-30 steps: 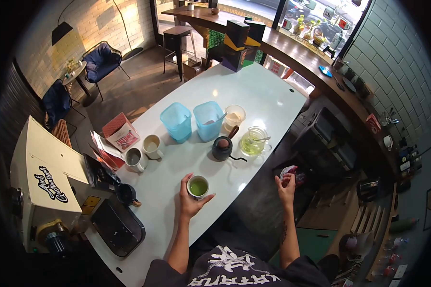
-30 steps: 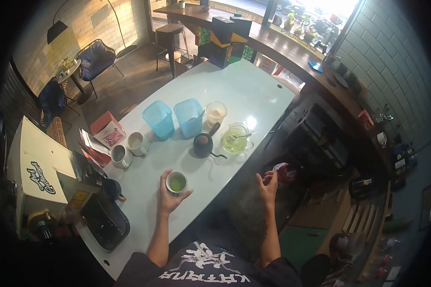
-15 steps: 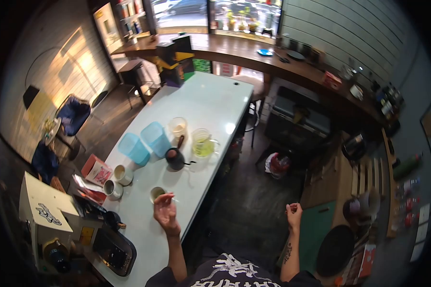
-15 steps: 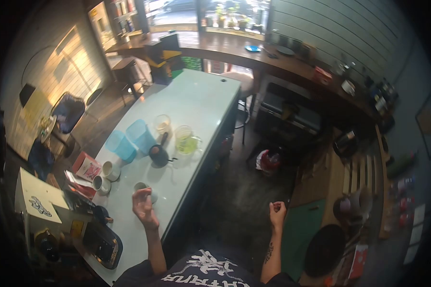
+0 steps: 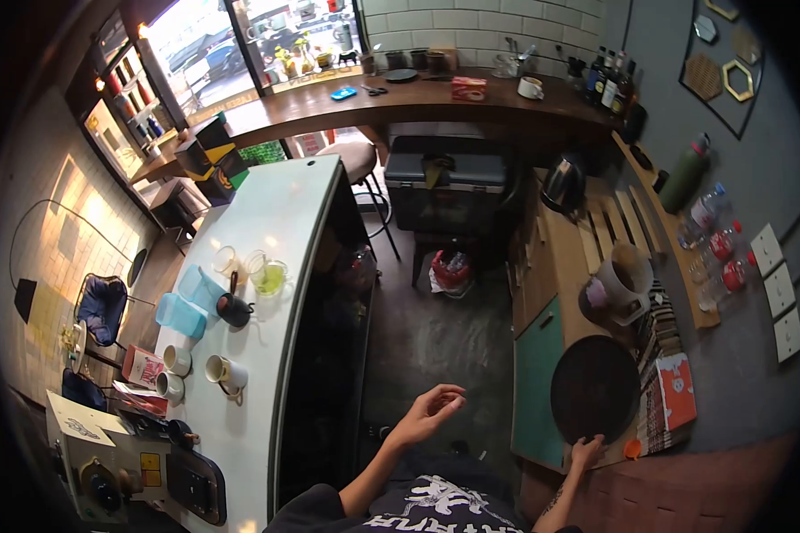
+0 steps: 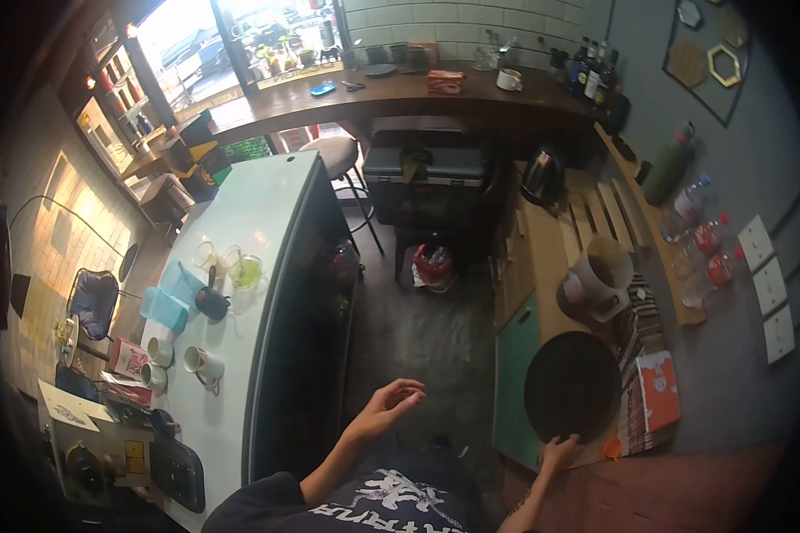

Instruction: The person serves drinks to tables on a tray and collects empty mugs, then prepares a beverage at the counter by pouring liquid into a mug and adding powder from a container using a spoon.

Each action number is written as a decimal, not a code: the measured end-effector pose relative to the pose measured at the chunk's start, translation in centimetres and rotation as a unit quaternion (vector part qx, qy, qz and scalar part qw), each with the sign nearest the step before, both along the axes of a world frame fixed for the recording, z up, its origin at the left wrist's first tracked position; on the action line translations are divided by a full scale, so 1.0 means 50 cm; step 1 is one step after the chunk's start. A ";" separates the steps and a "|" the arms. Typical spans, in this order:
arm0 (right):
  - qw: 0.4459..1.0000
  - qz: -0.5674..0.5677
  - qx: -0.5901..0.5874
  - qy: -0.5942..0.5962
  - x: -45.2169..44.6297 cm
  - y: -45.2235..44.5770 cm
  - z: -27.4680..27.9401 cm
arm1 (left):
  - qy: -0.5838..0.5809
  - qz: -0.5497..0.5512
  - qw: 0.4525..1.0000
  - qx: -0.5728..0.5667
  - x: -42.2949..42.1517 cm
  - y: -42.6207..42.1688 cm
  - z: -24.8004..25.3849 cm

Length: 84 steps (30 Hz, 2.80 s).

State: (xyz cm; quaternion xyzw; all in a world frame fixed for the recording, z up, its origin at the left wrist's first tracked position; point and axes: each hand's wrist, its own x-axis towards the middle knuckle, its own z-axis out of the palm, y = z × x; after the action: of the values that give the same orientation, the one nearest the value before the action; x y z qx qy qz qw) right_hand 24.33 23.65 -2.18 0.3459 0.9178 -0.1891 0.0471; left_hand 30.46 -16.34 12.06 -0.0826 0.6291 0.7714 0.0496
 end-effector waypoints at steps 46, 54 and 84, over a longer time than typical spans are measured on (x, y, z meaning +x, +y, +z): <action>0.792 -0.027 -0.564 0.234 0.092 0.066 0.192 | -0.253 0.116 0.890 0.360 0.120 0.113 -0.183; 0.662 0.270 -0.696 0.064 0.009 -0.156 0.258 | -0.006 0.137 0.793 0.593 0.258 -0.019 -0.259; 0.414 0.720 -0.503 -0.239 0.060 -1.197 0.232 | 0.298 0.711 0.500 0.394 0.657 -0.022 -0.227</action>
State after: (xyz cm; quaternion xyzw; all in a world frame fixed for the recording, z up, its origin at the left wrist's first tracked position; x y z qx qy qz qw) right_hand 27.33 -36.20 9.40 -0.4964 0.5223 -0.4231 0.5494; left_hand 63.30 -17.42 0.70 -0.2394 -0.0331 0.6936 -0.6786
